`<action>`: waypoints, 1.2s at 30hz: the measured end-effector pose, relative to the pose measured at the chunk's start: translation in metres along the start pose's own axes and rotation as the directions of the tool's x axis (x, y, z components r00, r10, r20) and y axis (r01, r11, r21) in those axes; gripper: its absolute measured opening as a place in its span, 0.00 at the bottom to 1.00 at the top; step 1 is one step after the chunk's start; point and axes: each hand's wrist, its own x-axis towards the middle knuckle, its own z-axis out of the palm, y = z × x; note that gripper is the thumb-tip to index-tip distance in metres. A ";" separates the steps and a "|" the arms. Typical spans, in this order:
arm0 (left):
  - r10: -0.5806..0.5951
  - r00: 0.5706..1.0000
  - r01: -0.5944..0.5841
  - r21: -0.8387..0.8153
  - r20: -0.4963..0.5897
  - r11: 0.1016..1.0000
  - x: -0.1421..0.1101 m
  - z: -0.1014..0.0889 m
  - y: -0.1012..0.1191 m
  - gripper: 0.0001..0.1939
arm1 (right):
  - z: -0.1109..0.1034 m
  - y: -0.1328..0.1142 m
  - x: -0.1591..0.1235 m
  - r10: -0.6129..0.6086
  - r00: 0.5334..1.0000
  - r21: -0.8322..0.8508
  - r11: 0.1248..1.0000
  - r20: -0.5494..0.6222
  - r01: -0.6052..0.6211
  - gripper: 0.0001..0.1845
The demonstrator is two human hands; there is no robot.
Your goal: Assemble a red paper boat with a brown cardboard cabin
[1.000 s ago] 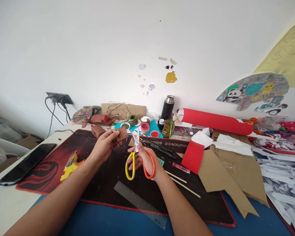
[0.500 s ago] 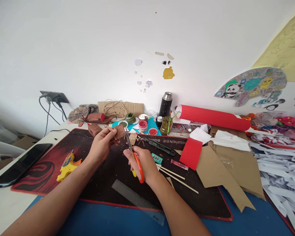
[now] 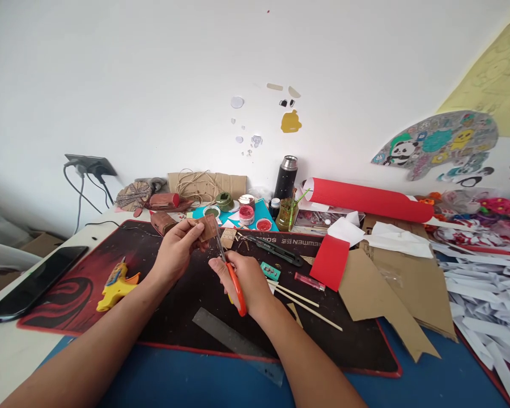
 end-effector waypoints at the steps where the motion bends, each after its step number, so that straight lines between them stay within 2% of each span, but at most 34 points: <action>1: -0.001 1.000 0.001 0.001 0.004 1.000 0.000 0.000 0.000 0.23 | 0.000 0.000 0.000 0.003 1.000 -0.004 1.000 0.000 -0.003 0.27; 17: 0.011 0.999 -0.012 0.025 0.039 1.000 -0.001 0.001 0.000 0.22 | 0.001 0.002 -0.001 0.015 1.000 -0.058 0.998 -0.009 -0.016 0.26; 36: 0.013 0.999 -0.014 0.028 0.033 0.999 -0.001 0.001 -0.004 0.19 | -0.002 -0.012 -0.002 0.029 0.999 -0.207 0.978 -0.029 -0.034 0.23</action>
